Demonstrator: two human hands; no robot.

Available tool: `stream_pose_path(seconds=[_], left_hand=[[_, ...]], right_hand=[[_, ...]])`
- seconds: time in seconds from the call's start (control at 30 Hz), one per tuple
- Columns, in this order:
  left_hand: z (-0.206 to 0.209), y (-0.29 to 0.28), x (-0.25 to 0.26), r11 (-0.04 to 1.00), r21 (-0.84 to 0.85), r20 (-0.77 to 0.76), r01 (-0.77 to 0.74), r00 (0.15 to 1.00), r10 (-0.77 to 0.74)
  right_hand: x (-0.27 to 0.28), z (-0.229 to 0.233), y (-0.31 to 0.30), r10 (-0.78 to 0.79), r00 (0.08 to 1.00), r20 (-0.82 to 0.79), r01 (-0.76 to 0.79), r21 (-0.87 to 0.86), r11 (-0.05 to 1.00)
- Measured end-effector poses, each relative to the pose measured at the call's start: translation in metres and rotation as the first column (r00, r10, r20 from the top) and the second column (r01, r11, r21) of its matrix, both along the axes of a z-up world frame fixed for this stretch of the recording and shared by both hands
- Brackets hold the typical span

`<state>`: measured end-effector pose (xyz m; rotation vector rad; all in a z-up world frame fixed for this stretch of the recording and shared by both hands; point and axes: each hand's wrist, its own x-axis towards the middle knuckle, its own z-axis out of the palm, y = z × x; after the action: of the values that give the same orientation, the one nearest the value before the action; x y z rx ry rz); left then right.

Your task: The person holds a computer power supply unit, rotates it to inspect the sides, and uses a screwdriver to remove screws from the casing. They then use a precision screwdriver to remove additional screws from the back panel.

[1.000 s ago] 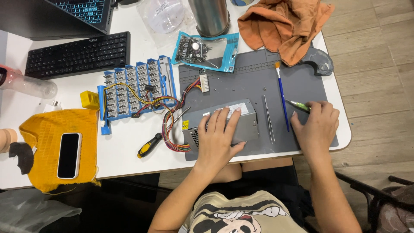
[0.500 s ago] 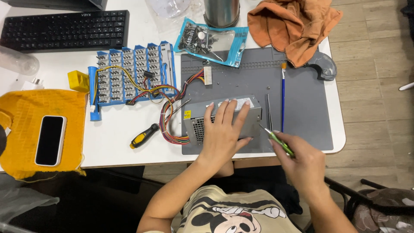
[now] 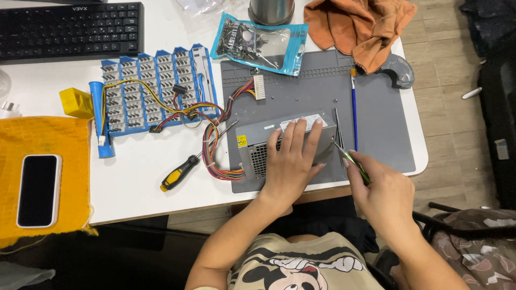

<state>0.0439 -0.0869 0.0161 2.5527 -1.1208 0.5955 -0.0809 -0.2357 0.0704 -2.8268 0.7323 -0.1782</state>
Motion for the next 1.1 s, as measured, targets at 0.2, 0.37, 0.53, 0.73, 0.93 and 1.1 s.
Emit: stream_pose_path(seconds=[0.2, 0.37, 0.53, 0.73, 0.93, 1.1], left_hand=[[-0.018, 0.005, -0.010, 0.998, -0.050, 0.002, 0.042, 0.999, -0.042], [-0.020, 0.008, -0.022, 1.000, -0.015, 0.154, -0.026, 0.988, 0.028], [-0.018, 0.007, -0.023, 0.992, -0.118, 0.276, -0.048, 0.958, 0.079], [-0.010, 0.007, -0.017, 0.992, -0.115, 0.275, -0.051, 0.958, 0.081], [-0.003, 0.008, -0.009, 0.990, -0.140, 0.178, -0.003, 0.984, 0.029], [-0.001, 0.009, -0.006, 0.999, -0.041, 0.062, 0.010, 0.998, -0.008]], right_hand=[[-0.009, 0.003, 0.015, -0.114, 0.993, -0.015, 0.114, 0.012, 0.993], [-0.026, -0.007, 0.017, -0.069, 0.992, 0.102, 0.062, 0.067, 0.996], [-0.031, -0.007, 0.022, -0.106, 0.989, 0.101, 0.089, 0.163, 0.983], [-0.027, -0.008, 0.025, -0.076, 0.987, 0.145, 0.049, 0.178, 0.983], [-0.018, -0.003, 0.022, -0.027, 0.991, 0.128, 0.015, 0.096, 0.995], [-0.011, 0.004, 0.024, -0.039, 0.999, 0.038, 0.035, 0.088, 0.995]])
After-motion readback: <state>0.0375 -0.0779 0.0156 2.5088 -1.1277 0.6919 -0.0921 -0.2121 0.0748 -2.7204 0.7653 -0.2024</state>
